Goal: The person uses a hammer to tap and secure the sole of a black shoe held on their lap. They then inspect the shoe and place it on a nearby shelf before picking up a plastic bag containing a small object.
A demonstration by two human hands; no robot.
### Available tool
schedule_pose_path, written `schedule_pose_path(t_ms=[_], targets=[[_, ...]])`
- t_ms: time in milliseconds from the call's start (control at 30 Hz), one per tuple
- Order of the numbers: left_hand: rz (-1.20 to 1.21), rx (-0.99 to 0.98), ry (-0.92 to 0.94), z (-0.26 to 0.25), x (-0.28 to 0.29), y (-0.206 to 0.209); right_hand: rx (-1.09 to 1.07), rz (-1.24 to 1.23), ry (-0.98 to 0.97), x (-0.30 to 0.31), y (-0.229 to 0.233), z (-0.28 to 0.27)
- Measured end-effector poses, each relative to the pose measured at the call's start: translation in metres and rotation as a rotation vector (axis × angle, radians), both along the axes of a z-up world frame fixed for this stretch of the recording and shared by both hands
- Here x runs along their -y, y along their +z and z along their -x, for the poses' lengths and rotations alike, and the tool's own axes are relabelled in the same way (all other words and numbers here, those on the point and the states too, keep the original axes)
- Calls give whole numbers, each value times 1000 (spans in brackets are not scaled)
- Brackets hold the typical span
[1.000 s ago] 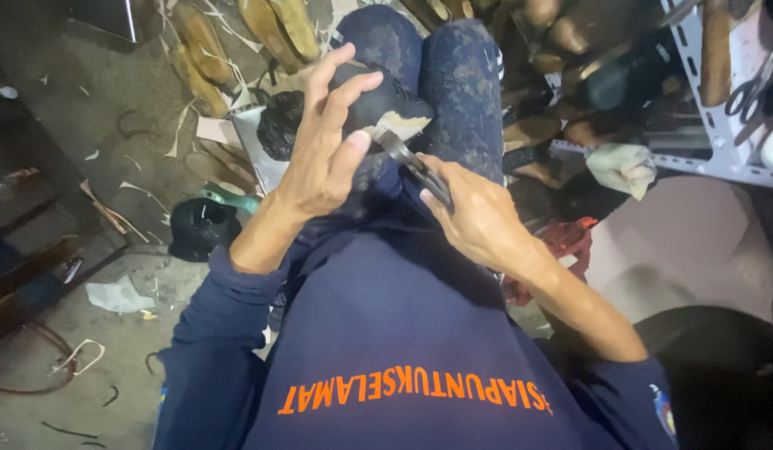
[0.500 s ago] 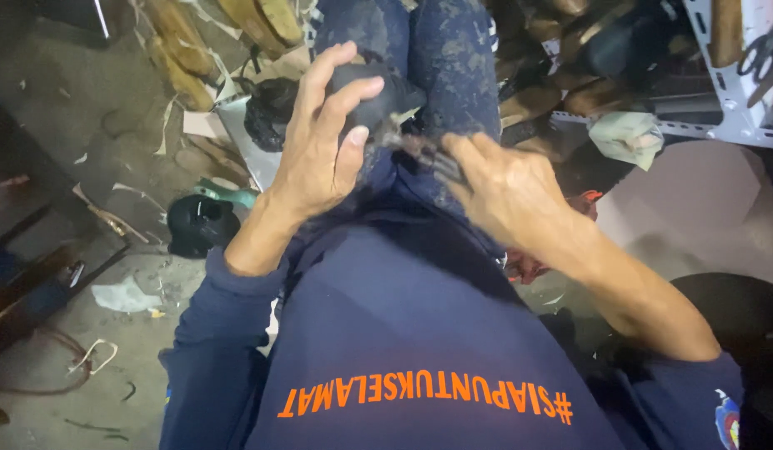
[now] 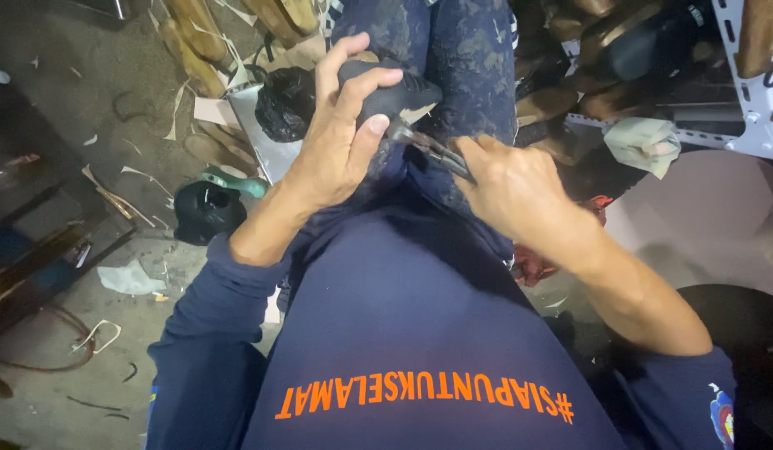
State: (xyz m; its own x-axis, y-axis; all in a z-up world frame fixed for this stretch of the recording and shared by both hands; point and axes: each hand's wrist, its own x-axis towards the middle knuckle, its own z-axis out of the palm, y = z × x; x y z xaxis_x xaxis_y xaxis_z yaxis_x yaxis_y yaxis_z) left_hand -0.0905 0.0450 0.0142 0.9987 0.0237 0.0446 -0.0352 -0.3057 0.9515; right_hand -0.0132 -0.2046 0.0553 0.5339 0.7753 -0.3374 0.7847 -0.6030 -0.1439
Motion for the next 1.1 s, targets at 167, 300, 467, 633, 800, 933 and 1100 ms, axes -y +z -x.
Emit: schedule_pose_path(t_ms=[167,300,467,633,800,933,1100], targets=[[-194,166,-9,-3,-14,-15,-946,-254,-366,9,12,-21],[-190,183,-2,-2,-16,-15,-1517,-398,-728,14,-2,15],[-168,140,-32,0,-8,-15,-1039,-63,-785,5,9,30],[-148,114,-47,4,-2,-5,-651,-108,-326,1,10,29],[-122,111,-67,13,1,-4,-528,-177,-109,-7,21,8],[-146,166,-73,14,2,-1,-691,74,-186,-16,52,-15],[-128,178,-69,11,-5,-4,-281,-105,-20,6,5,-1]])
